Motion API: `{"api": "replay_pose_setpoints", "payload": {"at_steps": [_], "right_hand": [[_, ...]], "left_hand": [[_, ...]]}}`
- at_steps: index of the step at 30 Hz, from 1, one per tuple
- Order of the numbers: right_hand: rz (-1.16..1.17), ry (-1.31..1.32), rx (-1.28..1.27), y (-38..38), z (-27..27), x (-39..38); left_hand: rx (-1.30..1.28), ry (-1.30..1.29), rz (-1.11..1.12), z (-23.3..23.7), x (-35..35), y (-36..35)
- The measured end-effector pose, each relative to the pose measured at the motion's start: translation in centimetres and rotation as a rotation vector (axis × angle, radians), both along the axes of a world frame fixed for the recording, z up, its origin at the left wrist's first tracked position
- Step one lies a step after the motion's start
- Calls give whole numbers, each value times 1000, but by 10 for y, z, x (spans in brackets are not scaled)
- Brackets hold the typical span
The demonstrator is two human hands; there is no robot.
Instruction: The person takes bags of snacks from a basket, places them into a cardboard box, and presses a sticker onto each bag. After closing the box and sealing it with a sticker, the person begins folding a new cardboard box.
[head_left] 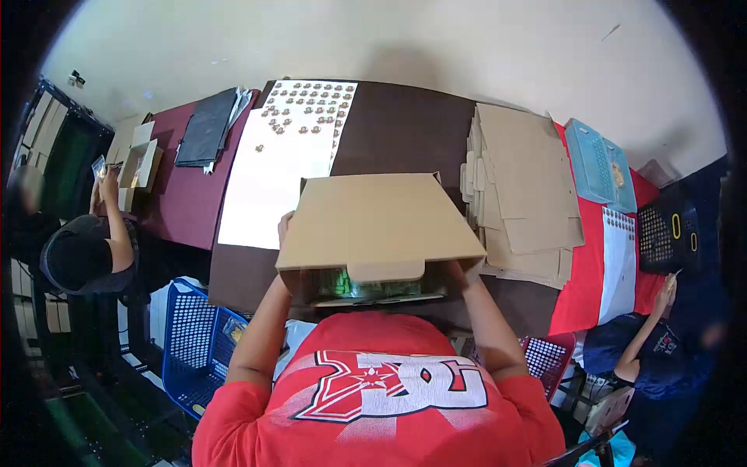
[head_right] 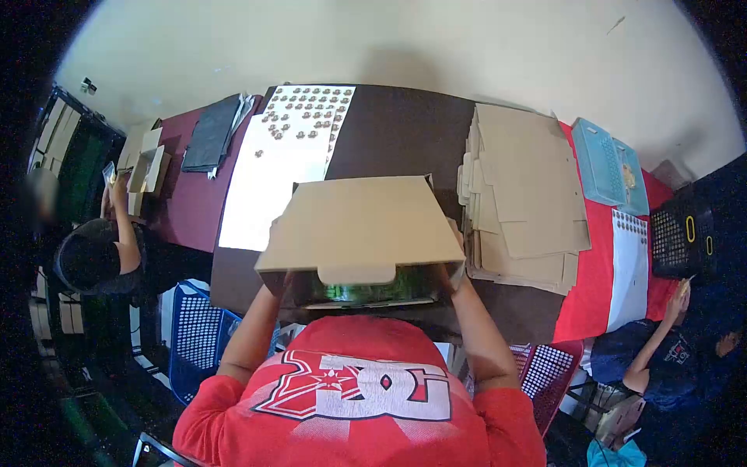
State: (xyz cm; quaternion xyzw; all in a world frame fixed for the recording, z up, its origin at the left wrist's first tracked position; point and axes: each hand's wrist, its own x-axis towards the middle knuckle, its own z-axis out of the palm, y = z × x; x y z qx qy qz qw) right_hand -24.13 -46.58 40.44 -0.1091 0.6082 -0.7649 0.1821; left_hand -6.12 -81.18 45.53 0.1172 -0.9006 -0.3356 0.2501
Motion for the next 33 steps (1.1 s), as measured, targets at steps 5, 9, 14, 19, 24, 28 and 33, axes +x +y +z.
{"api": "replay_pose_setpoints", "payload": {"at_steps": [5,9,14,19,24,28,33], "right_hand": [[-50,884,691,14,25,5],[25,-278,118,30,11,25],[283,-488,-278,46,35,27],[343,-728,-95,38,74,13],[392,-751,-84,40,89,11],[327,-704,98,33,87,13],[317,-656,132,32,96,14]], "left_hand": [[436,-276,34,-42,30,-18],[968,-202,-56,-57,53,-9],[1422,-26,-31,-74,55,-12],[1344,-203,-102,-19,53,-1],[1591,-297,83,7,35,16],[1396,-335,11,-18,27,15],[1567,-452,84,12,16,26]]}}
